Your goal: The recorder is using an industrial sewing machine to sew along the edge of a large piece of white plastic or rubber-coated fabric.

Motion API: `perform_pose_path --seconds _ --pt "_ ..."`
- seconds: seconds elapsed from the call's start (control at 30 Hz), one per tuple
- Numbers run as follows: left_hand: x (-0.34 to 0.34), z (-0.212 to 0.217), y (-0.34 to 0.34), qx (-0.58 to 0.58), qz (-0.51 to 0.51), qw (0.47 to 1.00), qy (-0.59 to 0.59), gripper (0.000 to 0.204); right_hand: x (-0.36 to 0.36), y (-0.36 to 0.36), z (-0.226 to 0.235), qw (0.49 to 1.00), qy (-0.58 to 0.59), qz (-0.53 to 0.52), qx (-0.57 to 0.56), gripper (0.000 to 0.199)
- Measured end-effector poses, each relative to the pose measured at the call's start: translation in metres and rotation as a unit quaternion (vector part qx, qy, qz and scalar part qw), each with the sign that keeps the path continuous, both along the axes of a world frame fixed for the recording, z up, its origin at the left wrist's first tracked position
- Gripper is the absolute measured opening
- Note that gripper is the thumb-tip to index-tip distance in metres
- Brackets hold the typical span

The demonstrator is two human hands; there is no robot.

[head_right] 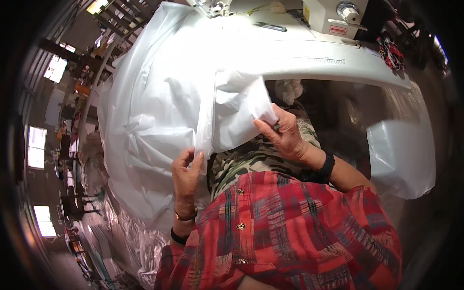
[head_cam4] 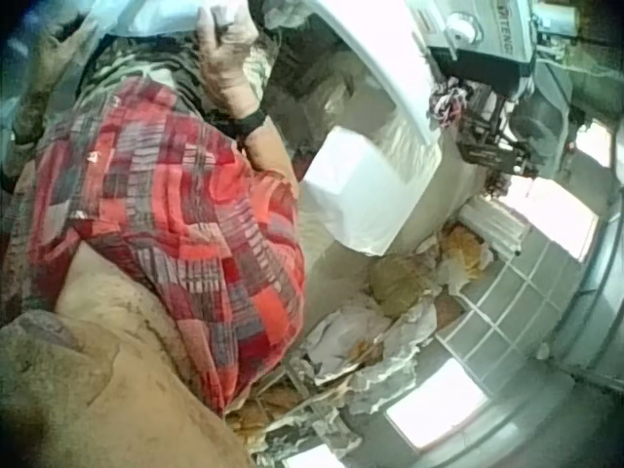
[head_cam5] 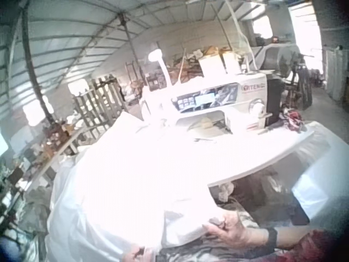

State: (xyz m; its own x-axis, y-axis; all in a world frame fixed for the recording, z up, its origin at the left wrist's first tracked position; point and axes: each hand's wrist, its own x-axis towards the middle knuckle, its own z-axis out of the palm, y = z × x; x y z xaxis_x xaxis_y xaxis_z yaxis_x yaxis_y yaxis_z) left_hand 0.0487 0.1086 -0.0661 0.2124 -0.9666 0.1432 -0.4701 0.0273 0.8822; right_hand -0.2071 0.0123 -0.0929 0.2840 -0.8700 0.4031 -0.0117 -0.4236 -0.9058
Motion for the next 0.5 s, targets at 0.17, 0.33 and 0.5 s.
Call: perform_pose_path --seconds 0.17,0.33,0.5 --pt "-0.002 0.011 -0.001 -0.033 0.043 0.995 0.084 0.016 0.028 0.006 0.042 0.971 0.101 0.023 -0.215 0.015" --pt "-0.004 0.013 -0.003 -0.043 0.060 0.981 0.177 0.016 0.061 0.010 0.052 0.947 0.150 0.067 -0.276 0.022" --pt "-0.004 0.011 -0.006 -0.015 0.026 0.985 0.172 0.013 0.078 0.005 0.050 0.924 0.172 0.073 -0.332 0.022"
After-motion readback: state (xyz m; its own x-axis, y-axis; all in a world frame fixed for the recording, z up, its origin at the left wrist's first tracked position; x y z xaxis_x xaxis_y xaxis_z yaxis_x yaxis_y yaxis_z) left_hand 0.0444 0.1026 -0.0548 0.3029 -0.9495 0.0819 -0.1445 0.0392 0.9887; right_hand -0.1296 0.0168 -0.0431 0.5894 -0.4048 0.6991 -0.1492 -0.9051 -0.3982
